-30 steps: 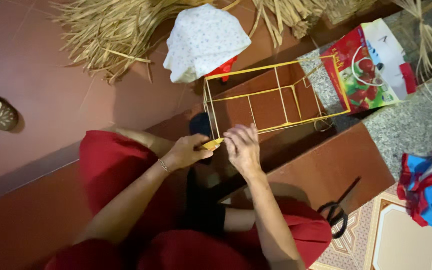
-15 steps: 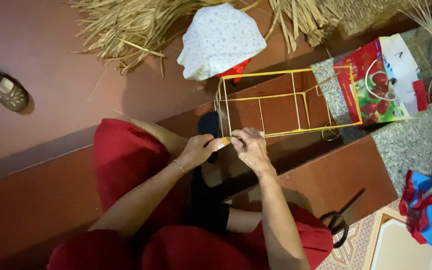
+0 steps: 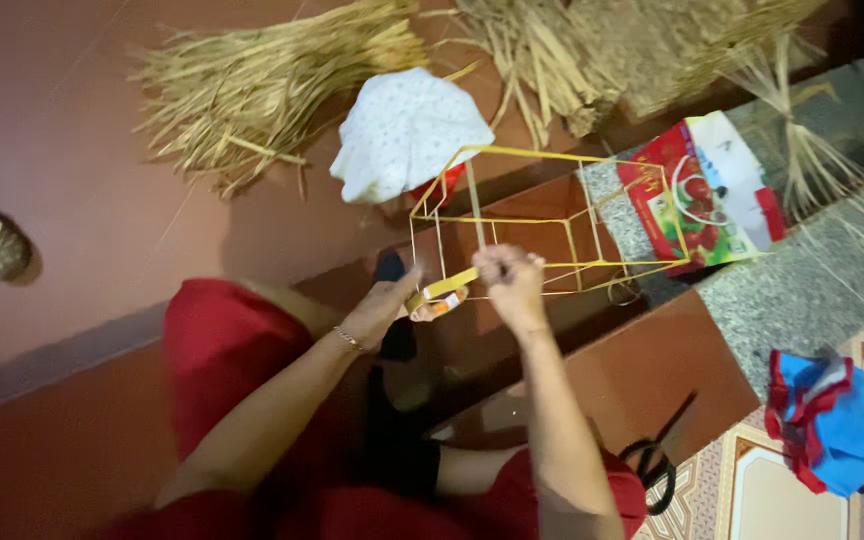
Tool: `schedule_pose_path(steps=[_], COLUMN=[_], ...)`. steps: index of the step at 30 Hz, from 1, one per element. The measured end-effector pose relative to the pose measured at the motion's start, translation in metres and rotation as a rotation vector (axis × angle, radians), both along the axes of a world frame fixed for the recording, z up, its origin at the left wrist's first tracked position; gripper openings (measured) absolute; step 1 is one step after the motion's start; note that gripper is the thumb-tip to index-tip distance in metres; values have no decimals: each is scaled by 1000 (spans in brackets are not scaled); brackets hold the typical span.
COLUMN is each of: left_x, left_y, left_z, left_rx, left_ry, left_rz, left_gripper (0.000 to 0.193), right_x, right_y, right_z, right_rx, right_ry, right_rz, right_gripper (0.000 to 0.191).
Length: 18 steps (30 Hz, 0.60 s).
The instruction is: The person sits on the floor assembling a rectangular bamboo/palm-strip frame. They wrap yellow tape around the frame joints, press the strips into place, reposition the frame, and use scissors to trim tape and strips as they secure each edge.
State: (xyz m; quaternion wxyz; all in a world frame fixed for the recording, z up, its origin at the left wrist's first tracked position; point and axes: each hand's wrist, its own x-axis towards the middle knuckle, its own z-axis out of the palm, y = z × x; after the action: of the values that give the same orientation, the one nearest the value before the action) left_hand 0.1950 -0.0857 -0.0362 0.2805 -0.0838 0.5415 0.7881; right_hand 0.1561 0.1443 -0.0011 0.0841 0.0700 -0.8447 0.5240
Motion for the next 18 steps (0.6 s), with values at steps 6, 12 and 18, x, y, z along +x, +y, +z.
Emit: schedule_pose_path(steps=[6,12,18], left_x=[-25,-30,-28], left_y=[31,76,112], left_z=[113,169,161], left_rx=[161,324,161], left_ry=[447,621,557], left_rz=[-161,-349,-464], left_gripper=[48,31,34], right_x=[-15,26,63], right_y=[76,119,132], right_z=[79,99,46], right_rx=[-473,-968,-1238], right_ry=[62,88,49], right_rz=[-107,-281,-281], right_gripper=[13,15,20])
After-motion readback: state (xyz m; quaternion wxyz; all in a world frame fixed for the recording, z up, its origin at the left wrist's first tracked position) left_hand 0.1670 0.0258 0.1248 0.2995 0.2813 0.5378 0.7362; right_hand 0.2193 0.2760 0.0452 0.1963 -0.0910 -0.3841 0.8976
